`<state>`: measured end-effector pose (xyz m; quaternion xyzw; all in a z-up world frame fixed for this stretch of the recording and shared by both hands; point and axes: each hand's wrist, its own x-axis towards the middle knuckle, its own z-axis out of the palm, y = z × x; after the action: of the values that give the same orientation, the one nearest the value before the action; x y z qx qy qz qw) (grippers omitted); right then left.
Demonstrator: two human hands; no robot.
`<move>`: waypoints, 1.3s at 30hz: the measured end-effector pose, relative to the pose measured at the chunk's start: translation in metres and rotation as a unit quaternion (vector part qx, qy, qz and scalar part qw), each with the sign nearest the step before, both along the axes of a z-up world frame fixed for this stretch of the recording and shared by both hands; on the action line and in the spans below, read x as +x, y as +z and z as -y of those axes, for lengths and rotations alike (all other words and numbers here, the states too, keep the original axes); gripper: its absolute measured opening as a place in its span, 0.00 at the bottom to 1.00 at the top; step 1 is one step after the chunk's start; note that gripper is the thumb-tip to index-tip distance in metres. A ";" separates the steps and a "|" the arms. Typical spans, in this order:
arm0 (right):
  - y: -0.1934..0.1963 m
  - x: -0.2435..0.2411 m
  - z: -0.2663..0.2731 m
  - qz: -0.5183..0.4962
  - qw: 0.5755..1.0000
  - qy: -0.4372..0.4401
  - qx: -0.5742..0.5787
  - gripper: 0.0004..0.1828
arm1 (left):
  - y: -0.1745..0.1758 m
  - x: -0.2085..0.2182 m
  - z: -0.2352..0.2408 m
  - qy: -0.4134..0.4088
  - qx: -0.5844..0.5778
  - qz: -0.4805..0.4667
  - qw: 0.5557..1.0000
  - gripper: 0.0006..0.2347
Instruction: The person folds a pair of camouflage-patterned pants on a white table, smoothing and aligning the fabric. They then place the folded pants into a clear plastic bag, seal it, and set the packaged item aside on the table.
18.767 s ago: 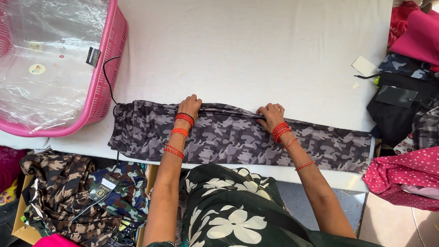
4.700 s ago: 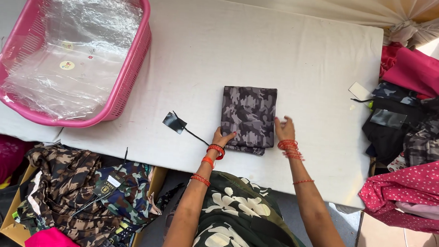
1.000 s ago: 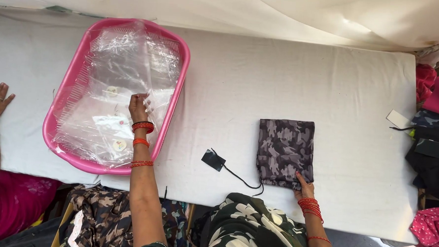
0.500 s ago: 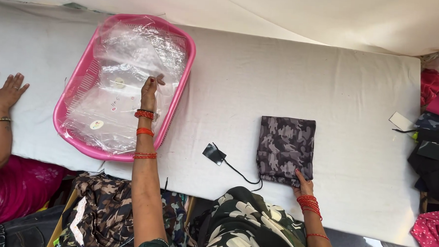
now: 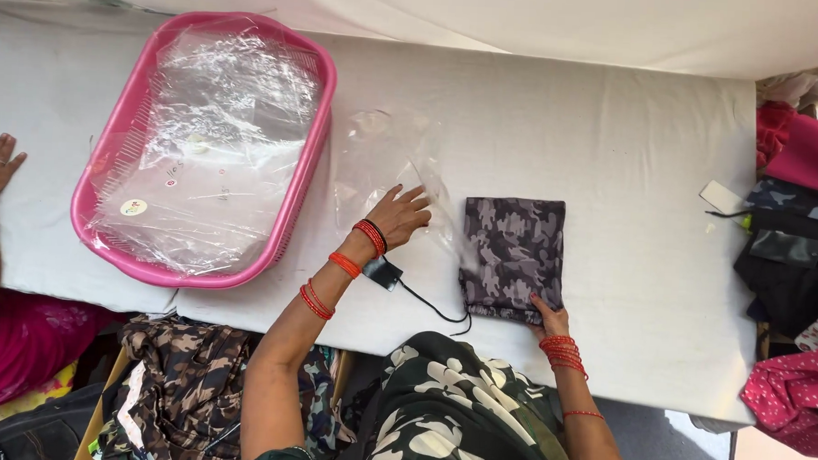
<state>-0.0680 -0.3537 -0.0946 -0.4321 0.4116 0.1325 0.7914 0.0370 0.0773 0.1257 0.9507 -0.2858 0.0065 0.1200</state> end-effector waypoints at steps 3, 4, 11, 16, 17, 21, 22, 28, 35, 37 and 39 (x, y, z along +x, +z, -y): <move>0.000 0.009 0.036 -0.033 0.989 0.087 -0.114 0.39 | -0.059 -0.004 0.002 -0.068 0.175 -0.068 0.980 0.09; 0.007 0.011 0.053 -0.001 0.985 0.124 -0.120 0.37 | -0.068 -0.003 0.001 -0.085 0.242 -0.075 0.964 0.10; 0.047 0.019 0.164 0.018 0.961 0.180 -0.208 0.30 | -0.064 -0.012 0.043 -0.078 0.535 0.032 0.841 0.16; 0.024 -0.003 0.166 0.097 0.853 0.048 -0.510 0.28 | -0.072 0.003 0.088 -0.098 0.631 0.071 0.767 0.17; 0.022 -0.011 0.159 0.145 0.724 0.045 -0.673 0.27 | -0.084 0.004 0.093 -0.110 0.659 0.036 0.743 0.15; 0.067 -0.017 0.099 0.227 0.689 0.057 -0.686 0.23 | -0.148 -0.003 0.105 0.006 0.517 -0.064 0.854 0.13; 0.076 -0.017 0.083 0.252 0.741 0.088 -0.616 0.20 | -0.153 -0.007 0.108 0.104 0.340 -0.159 0.921 0.15; 0.113 -0.012 -0.004 0.358 0.679 0.311 -0.560 0.28 | -0.117 -0.079 0.138 0.267 -0.055 -0.282 0.920 0.38; 0.072 0.063 -0.075 0.455 0.252 0.522 -0.676 0.24 | -0.137 -0.169 0.148 0.331 -0.138 -0.155 0.921 0.43; 0.083 0.077 -0.101 0.452 0.456 0.499 -0.582 0.19 | -0.125 -0.178 0.135 0.371 -0.212 -0.064 0.902 0.39; 0.113 0.092 -0.121 0.424 0.636 0.457 -0.456 0.16 | -0.106 -0.184 0.124 0.407 -0.284 0.027 0.868 0.35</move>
<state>0.0239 -0.2329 0.0187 -0.8794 -0.2108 0.0752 0.4201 -0.1470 -0.0465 0.0198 0.9071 0.1372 0.1616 0.3637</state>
